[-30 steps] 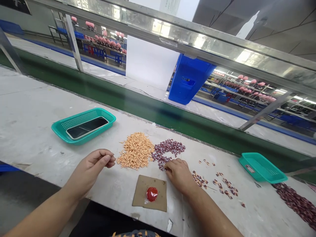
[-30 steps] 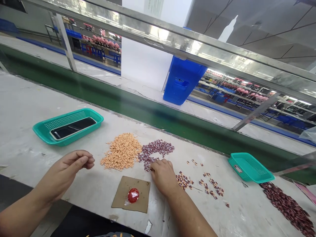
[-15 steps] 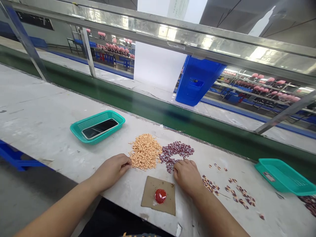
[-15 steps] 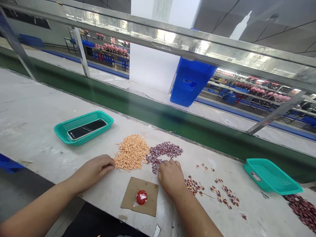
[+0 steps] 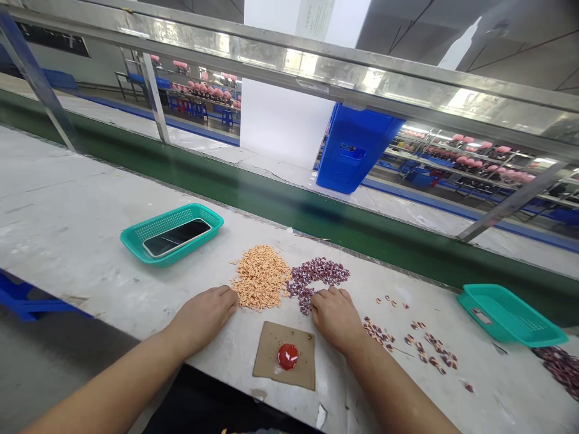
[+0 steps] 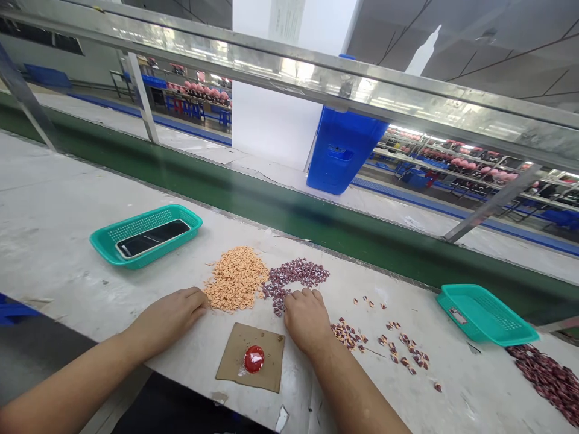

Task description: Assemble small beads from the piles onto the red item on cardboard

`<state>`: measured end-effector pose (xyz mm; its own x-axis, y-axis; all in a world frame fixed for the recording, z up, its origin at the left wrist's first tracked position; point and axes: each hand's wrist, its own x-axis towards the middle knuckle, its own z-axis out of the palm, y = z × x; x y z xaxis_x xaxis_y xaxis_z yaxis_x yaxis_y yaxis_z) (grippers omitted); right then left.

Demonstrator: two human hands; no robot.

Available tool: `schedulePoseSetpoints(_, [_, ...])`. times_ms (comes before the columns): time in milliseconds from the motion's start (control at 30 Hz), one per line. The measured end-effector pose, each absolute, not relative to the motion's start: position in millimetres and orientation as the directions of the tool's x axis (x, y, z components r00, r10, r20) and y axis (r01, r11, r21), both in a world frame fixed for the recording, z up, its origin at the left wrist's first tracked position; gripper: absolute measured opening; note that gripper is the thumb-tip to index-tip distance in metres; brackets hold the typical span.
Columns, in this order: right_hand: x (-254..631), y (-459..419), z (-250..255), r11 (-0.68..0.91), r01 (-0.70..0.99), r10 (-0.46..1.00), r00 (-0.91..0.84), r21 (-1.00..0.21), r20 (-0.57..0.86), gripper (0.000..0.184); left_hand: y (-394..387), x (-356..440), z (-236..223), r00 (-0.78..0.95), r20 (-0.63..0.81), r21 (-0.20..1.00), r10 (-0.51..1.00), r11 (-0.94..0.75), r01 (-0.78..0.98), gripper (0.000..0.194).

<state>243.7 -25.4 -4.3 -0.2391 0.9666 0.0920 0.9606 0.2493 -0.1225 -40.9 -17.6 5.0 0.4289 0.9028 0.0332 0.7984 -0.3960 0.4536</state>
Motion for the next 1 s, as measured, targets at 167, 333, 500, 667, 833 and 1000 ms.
schedulePoseSetpoints(167, [238, -33, 9, 0.248, 0.881, 0.969, -0.226, -0.402, 0.101, 0.018, -33, -35, 12, 0.351, 0.016, 0.805, 0.936, -0.220, 0.551, 0.017])
schedulePoseSetpoints(333, [212, -61, 26, 0.215, 0.626, 0.969, -0.233, -0.750, 0.083, 0.009, -49, 0, 14, 0.343, -0.096, 0.994, 0.934, 0.070, 0.087, 0.021])
schedulePoseSetpoints(500, [183, -88, 31, -0.089, -0.048, 0.960, -0.270, -0.995, -0.072, 0.014, -57, 35, 12, 0.376, -0.117, 0.968, 0.919, 0.189, -0.163, 0.017])
schedulePoseSetpoints(667, [182, -97, 23, -0.135, -0.132, 0.962, -0.256, -0.982, -0.097, 0.018, -63, 36, 13, 0.396, -0.059, 0.998, 0.916, 0.069, -0.012, 0.013])
schedulePoseSetpoints(833, [189, -102, 15, -0.163, -0.190, 0.962, -0.248, -0.968, -0.114, 0.021, -66, 27, 15, 0.475, 0.060, 0.972, 0.878, -0.159, 0.173, 0.017])
schedulePoseSetpoints(1000, [187, -109, 13, -0.193, -0.206, 0.958, -0.251, -0.959, -0.138, 0.029, -71, 28, 7, 0.533, -0.127, 0.989, 0.836, 0.150, 0.001, 0.009])
